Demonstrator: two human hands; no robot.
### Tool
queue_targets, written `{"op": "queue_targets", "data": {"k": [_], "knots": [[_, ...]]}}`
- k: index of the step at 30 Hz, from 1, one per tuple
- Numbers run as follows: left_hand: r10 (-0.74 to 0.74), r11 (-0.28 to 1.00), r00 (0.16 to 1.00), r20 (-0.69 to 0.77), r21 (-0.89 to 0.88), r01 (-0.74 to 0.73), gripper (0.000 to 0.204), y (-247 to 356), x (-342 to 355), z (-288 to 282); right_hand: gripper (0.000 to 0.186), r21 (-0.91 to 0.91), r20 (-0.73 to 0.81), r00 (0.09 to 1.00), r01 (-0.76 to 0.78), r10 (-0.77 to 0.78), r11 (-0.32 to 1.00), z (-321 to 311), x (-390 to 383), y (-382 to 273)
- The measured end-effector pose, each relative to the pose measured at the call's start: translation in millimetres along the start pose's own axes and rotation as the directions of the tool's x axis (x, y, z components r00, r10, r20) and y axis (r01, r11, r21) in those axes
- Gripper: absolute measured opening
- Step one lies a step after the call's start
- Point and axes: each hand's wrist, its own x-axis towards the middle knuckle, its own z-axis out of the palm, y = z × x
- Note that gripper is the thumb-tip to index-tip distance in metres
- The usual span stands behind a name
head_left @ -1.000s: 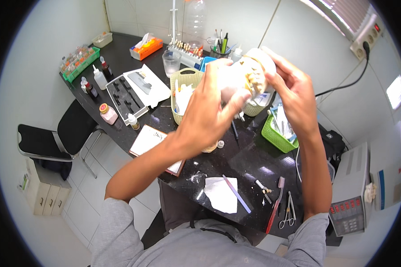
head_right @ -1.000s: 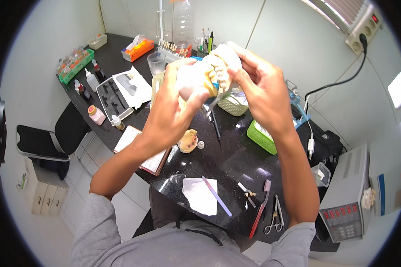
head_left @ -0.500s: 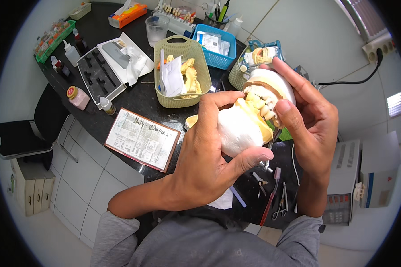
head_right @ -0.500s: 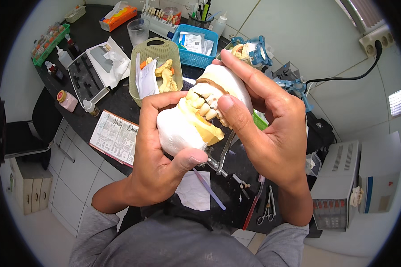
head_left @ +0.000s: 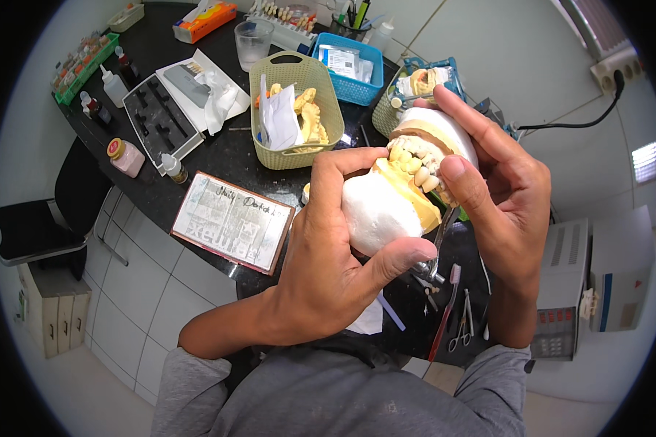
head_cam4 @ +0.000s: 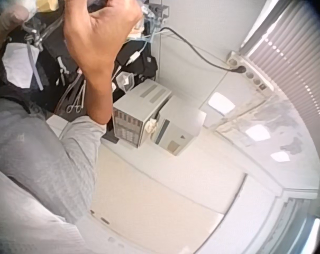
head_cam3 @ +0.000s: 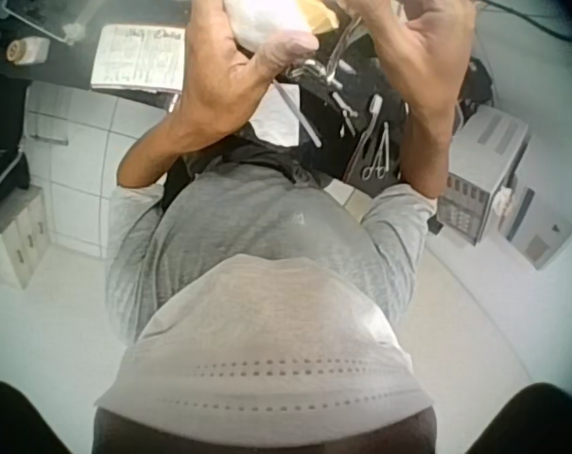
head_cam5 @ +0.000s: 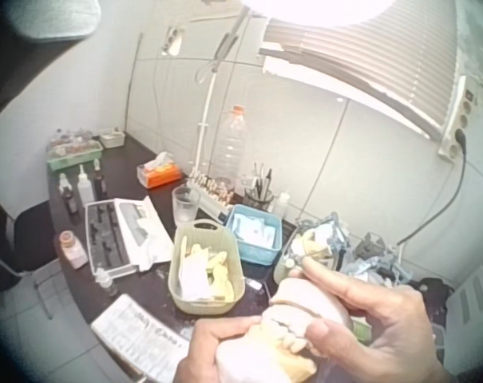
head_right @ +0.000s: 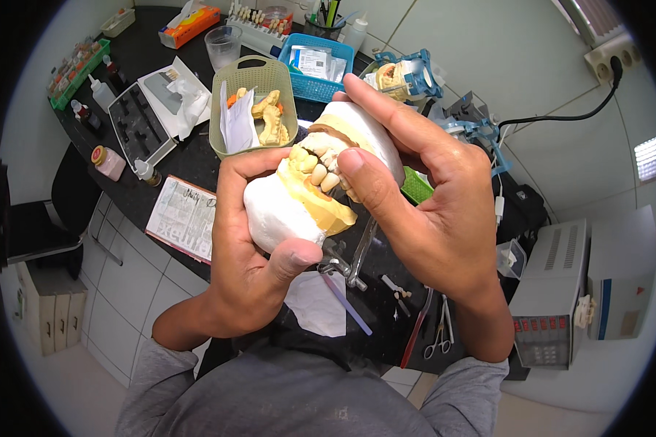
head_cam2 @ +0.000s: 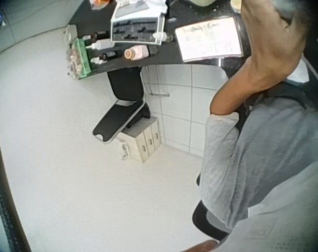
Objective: The person fits artificial teeth into a dental model and cleans a denture component using a brush and a small tool.
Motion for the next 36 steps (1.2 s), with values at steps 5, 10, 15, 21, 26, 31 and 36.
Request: {"op": "queue_targets", "data": {"k": [5,10,15,21,26,31,36], "knots": [[0.064,0.997,0.998,-0.005,0.048,-0.063,0.077,-2.7,-3.5,1.1,0.046,-0.021,-0.007,0.999,0.039,-0.039,0.999,-0.6,-3.2,-4.1],[0.065,0.997,0.998,0.023,0.049,-0.066,0.077,-0.9,-5.4,2.5,0.047,-0.037,-0.013,0.999,0.045,-0.046,0.998,-2.3,-6.5,-7.1],[-0.011,1.000,1.000,0.028,-0.021,0.012,0.075,5.3,-7.4,2.2,0.046,-0.077,-0.019,0.999,0.043,-0.044,0.996,-0.1,-8.4,-6.5],[-0.096,0.990,0.994,0.050,-0.102,0.101,0.071,13.3,-6.3,3.8,0.044,-0.167,-0.038,0.999,0.031,-0.038,0.985,-1.4,-10.7,-10.0],[-0.154,0.973,0.987,0.049,-0.166,0.160,0.070,16.0,-6.6,4.6,0.043,-0.186,-0.059,0.998,0.017,-0.028,0.982,0.2,-10.7,-11.4],[-0.221,0.955,0.972,0.081,-0.183,0.233,0.068,22.3,-5.5,2.5,0.042,-0.216,-0.070,0.997,0.020,-0.036,0.976,0.1,-10.5,-10.9],[-0.247,0.948,0.965,0.089,-0.185,0.260,0.068,25.1,-5.6,2.3,0.041,-0.232,-0.062,0.997,0.024,-0.039,0.973,-0.8,-10.1,-11.8]]}}
